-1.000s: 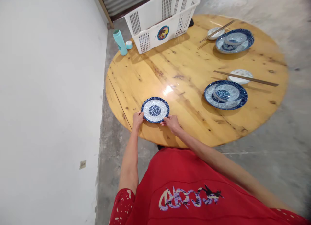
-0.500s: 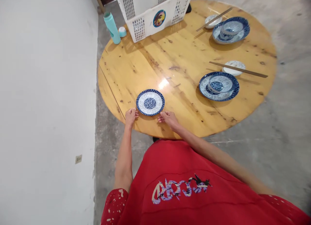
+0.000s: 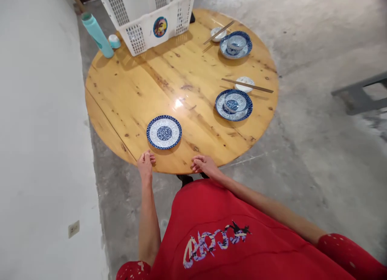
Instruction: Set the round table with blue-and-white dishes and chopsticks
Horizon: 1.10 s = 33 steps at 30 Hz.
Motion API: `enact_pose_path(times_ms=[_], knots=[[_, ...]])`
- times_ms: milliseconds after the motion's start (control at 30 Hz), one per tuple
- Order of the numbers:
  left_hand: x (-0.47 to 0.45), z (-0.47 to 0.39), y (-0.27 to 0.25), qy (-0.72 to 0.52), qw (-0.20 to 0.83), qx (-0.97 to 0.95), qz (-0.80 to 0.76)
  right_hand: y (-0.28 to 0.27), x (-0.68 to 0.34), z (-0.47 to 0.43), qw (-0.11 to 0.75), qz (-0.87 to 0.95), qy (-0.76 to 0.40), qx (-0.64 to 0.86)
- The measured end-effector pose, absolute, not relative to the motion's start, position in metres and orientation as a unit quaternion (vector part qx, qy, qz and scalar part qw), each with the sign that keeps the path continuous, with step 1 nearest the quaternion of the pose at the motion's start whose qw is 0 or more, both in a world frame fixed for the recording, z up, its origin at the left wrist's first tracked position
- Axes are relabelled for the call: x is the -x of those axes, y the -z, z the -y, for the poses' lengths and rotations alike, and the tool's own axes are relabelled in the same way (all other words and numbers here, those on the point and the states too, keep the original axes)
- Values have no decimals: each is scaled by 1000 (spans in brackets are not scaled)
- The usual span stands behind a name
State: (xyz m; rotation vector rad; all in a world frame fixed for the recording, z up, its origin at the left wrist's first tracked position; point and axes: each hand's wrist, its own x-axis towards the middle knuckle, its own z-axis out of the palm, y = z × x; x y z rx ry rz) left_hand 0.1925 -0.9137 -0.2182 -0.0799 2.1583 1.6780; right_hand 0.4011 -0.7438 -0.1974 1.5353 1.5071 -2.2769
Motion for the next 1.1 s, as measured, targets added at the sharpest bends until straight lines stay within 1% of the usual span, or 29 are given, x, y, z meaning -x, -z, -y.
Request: enact_pose_path(times_ms=[167, 333, 500, 600, 733, 867, 967, 1100], knots=[[-189, 897, 211, -599, 188, -12, -778, 200, -417, 745, 28, -490, 721, -489], [-206, 915, 211, -558, 143, 1, -817, 198, -419, 734, 20, -503, 725, -471], [-259, 937, 217, -524, 113, 18, -844, 191, -432, 716, 20, -513, 739, -436], [-305, 926, 214, -509, 119, 18, -852, 188, -454, 698, 17, -510, 748, -425], [-370, 877, 204, -502, 151, 11, -852, 187, -500, 662, 4, -501, 753, -426], [-438, 804, 193, -498, 210, -59, -839, 189, -562, 615, -21, -493, 750, -440], [-482, 748, 189, -485, 259, -121, -827, 194, -613, 579, -68, -475, 744, -465], [-525, 687, 186, -455, 294, -207, -815, 198, -667, 544, -131, -431, 734, -507]])
